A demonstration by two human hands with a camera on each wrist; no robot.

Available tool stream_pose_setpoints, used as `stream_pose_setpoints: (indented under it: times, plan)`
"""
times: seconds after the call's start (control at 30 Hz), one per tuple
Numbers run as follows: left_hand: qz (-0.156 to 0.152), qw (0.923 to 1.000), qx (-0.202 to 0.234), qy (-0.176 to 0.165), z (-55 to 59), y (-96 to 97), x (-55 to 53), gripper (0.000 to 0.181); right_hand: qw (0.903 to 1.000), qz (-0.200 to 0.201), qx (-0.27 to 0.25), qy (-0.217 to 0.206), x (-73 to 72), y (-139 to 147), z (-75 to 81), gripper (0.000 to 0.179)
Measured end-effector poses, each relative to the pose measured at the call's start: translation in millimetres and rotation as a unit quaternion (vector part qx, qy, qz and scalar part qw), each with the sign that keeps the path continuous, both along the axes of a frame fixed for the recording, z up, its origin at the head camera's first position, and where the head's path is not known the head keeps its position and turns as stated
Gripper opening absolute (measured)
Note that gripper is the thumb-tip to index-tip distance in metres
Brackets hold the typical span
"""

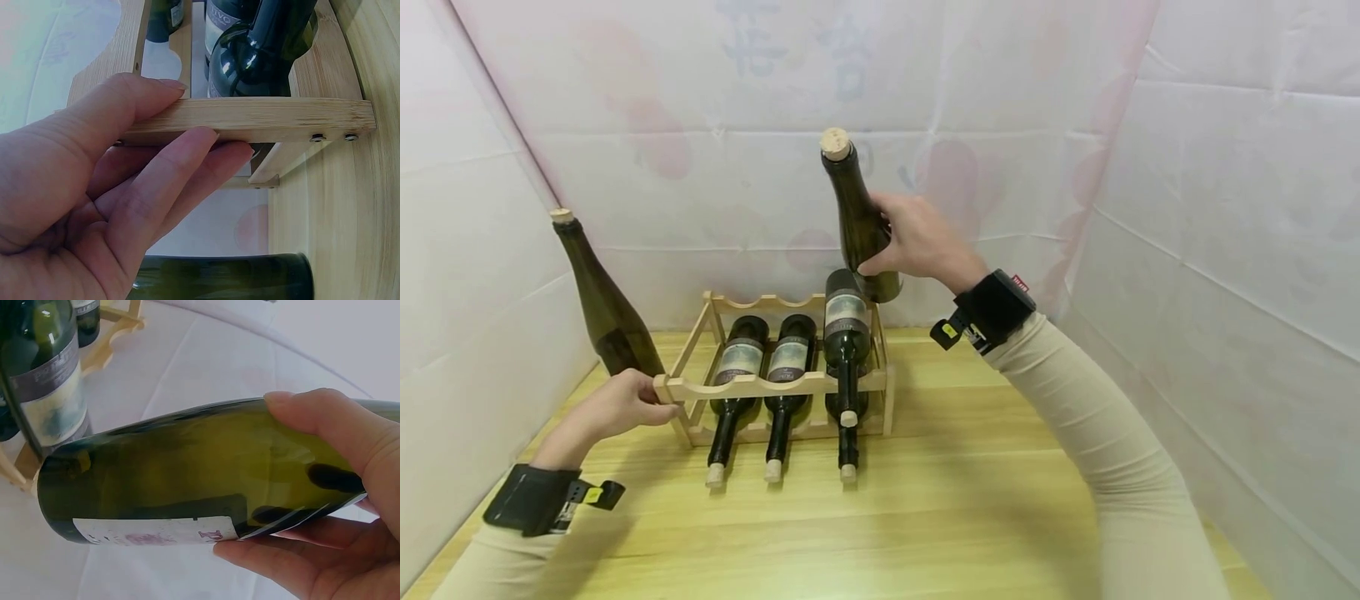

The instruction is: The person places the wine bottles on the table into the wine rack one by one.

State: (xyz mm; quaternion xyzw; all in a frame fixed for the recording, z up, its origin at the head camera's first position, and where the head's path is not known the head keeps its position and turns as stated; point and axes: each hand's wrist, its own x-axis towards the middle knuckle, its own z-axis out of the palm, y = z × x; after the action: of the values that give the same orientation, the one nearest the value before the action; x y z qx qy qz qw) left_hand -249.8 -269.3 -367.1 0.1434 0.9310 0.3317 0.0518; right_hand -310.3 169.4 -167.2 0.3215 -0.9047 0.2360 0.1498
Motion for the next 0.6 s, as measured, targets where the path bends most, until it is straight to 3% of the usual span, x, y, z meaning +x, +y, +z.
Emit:
stream_pose_setpoints:
  times: [0.4,0.6]
  plan:
    - [-0.001,1.0000,-0.001,0.005,1.0,0.8,-0.2,0.018,0.9985,0.051,0.004,-0.018,-2.2,-30.1,1.3,0.073]
    - [0.000,0.9999,-0.004,0.013,0.6,1.6,-1.1,0.017,0.9975,0.066,0.026,0.005,-6.5,-48.6,2.6,0.084]
